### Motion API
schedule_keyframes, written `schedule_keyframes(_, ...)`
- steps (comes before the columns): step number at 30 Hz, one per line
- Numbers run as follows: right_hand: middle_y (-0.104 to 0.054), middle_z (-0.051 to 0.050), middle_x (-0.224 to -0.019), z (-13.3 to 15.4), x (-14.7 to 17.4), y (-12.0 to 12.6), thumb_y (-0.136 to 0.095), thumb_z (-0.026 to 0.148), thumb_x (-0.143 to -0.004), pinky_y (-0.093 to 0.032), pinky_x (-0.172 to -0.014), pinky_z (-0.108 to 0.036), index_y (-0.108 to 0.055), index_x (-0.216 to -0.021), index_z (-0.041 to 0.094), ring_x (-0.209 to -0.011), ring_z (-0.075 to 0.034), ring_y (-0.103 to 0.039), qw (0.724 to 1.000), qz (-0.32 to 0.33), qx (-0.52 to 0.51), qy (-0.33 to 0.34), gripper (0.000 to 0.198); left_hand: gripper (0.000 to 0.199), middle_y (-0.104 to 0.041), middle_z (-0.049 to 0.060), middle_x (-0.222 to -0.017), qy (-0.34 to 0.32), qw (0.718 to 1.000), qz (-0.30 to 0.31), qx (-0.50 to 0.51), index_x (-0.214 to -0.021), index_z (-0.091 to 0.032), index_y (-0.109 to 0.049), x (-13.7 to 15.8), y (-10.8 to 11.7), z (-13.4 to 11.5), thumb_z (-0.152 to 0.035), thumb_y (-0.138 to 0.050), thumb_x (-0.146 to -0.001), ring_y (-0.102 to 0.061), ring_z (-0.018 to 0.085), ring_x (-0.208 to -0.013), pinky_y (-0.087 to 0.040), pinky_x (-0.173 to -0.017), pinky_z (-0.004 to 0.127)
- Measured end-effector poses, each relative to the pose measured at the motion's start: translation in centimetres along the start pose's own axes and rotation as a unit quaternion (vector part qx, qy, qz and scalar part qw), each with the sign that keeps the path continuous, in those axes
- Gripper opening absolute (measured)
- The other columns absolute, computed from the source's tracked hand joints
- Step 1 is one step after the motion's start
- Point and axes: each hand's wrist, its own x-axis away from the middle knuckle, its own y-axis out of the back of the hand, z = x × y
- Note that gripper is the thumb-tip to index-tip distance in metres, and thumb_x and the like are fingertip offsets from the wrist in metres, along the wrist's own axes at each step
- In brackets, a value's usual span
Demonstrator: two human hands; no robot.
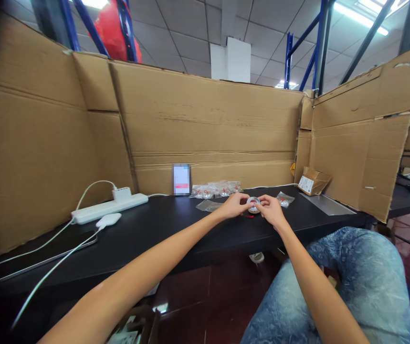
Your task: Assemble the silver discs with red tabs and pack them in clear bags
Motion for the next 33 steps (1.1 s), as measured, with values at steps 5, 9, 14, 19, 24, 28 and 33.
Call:
schedule_keyframes(5, -0.067, -0.003, -0.066, -0.3, -0.3, 0.1, -0.066, 0.039, -0.071, -0.040, -0.044, -0.022, -0.066, -0.085, 0.015, -0.047, -0.011, -0.053, 0.996, -0.024, 0.084, 0.036, 0.027, 0.023, -0.058, 0.001, -0.057, -0.002, 0.994, -0.043, -0.101, -0.071, -0.014, -0.066, -0.3, 0.6, 0.4, -0.031, -0.057, -0.081, -0.053, 0.014, -0.055, -0.036, -0.055, 0.022)
schedule_keyframes(9, -0.069, -0.004, -0.069, -0.1, -0.1, 0.0, -0.063, 0.030, -0.075, -0.042, -0.054, -0.024, -0.071, -0.078, 0.017, -0.055, -0.013, -0.055, 0.959, -0.003, 0.258, 0.116, 0.015, 0.014, -0.066, 0.007, -0.073, 0.056, 0.973, -0.072, -0.211, -0.077, -0.016, -0.068, -0.3, 1.6, 1.5, -0.024, -0.057, -0.081, -0.061, 0.020, -0.072, -0.042, -0.067, 0.027)
schedule_keyframes(14, -0.067, -0.003, -0.071, 0.0, 0.3, -0.5, -0.066, 0.029, -0.078, -0.040, -0.059, -0.025, -0.072, -0.075, 0.020, -0.061, -0.014, -0.057, 0.921, 0.083, 0.345, 0.163, 0.011, 0.015, -0.068, 0.013, -0.089, 0.117, 0.959, -0.064, -0.248, -0.090, -0.017, -0.067, 0.3, 2.6, 2.7, -0.018, -0.059, -0.079, -0.062, 0.027, -0.095, -0.044, -0.082, 0.032)
schedule_keyframes(19, -0.063, -0.002, -0.072, -0.5, 0.1, -0.5, -0.063, 0.021, -0.080, -0.040, -0.062, -0.024, -0.068, -0.075, 0.019, -0.064, -0.014, -0.055, 0.905, 0.108, 0.371, 0.178, 0.007, 0.021, -0.066, 0.017, -0.101, 0.156, 0.951, -0.045, -0.262, -0.099, -0.016, -0.065, 0.2, 2.6, 3.6, -0.019, -0.060, -0.078, -0.062, 0.031, -0.102, -0.044, -0.086, 0.035)
schedule_keyframes(24, -0.060, -0.003, -0.075, -0.8, -0.2, -0.3, -0.053, 0.018, -0.086, -0.039, -0.065, -0.025, -0.059, -0.078, 0.019, -0.069, -0.016, -0.054, 0.907, 0.022, 0.385, 0.172, 0.010, 0.026, -0.065, 0.022, -0.107, 0.189, 0.938, -0.022, -0.289, -0.103, -0.014, -0.064, 0.1, 2.4, 3.8, -0.017, -0.060, -0.077, -0.063, 0.033, -0.103, -0.046, -0.084, 0.037)
schedule_keyframes(28, -0.059, -0.005, -0.080, -0.8, -0.2, -0.3, -0.052, 0.015, -0.086, -0.038, -0.070, -0.026, -0.056, -0.078, 0.019, -0.076, -0.018, -0.055, 0.886, -0.001, 0.444, 0.134, 0.010, 0.026, -0.066, 0.023, -0.107, 0.205, 0.926, 0.003, -0.318, -0.101, -0.012, -0.067, 0.3, 2.4, 3.3, -0.021, -0.059, -0.078, -0.063, 0.035, -0.103, -0.047, -0.084, 0.038)
schedule_keyframes(33, -0.059, -0.006, -0.082, -0.7, -0.2, -0.5, -0.055, 0.018, -0.085, -0.036, -0.071, -0.027, -0.058, -0.077, 0.018, -0.080, -0.019, -0.055, 0.861, 0.041, 0.497, 0.101, 0.009, 0.028, -0.068, 0.022, -0.104, 0.209, 0.910, 0.034, -0.357, -0.099, -0.011, -0.069, 0.3, 2.2, 2.6, -0.026, -0.054, -0.081, -0.064, 0.033, -0.101, -0.048, -0.083, 0.036)
